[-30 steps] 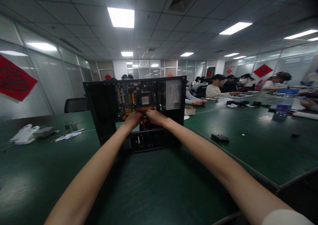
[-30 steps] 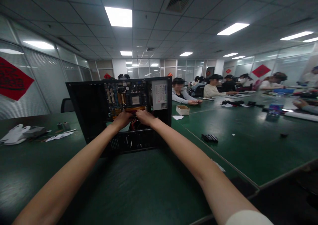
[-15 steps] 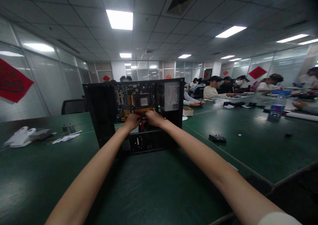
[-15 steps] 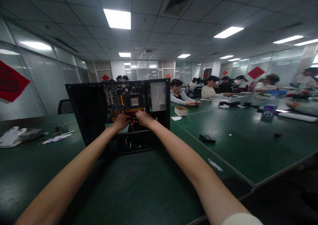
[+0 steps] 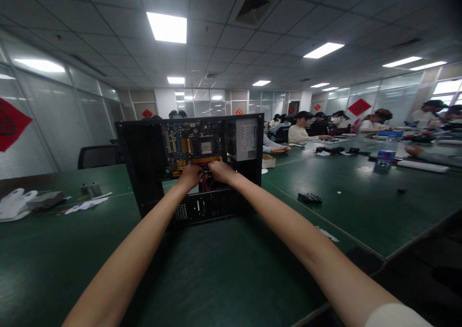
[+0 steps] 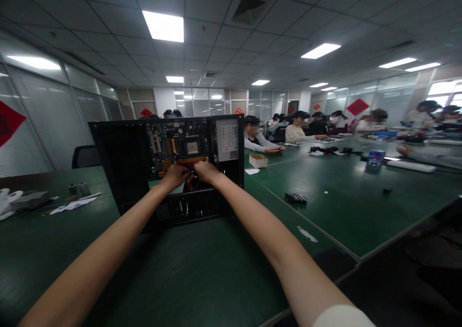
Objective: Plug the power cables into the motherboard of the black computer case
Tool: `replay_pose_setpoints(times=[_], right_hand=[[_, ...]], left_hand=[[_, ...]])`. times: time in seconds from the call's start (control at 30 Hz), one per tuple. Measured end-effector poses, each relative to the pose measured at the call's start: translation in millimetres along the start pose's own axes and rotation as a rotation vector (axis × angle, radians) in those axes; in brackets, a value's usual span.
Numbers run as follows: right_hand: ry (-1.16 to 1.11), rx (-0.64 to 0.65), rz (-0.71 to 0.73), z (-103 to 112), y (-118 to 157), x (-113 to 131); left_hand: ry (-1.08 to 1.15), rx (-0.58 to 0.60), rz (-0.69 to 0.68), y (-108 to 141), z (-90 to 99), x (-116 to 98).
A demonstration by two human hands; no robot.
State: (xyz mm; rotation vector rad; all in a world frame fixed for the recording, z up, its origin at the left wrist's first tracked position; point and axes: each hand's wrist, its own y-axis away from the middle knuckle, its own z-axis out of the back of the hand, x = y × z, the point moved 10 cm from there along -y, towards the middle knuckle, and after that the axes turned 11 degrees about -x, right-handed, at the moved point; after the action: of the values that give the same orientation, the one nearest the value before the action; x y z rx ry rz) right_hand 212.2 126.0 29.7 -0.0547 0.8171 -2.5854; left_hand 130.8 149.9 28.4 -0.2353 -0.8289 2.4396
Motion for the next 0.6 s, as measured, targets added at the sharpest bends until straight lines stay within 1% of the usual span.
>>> replay_pose_setpoints(times=[0.27, 0.43, 0.6], right_hand=[[-0.043, -0.015, -0.02, 1.4, 8.9, -6.8], [-0.048, 0.007, -0.049, 1.3, 14.4, -14.3], [-0.035, 0.028, -0.088, 0.6, 13.4, -15.2]], left_hand=[[-0.011, 0.014, 0.016, 0.6, 3.8, -3.7], [-0.009, 0.01, 0.028, 1.0, 3.7, -3.6], [0.007, 0.006, 0.03, 1.4, 1.8, -2.2]])
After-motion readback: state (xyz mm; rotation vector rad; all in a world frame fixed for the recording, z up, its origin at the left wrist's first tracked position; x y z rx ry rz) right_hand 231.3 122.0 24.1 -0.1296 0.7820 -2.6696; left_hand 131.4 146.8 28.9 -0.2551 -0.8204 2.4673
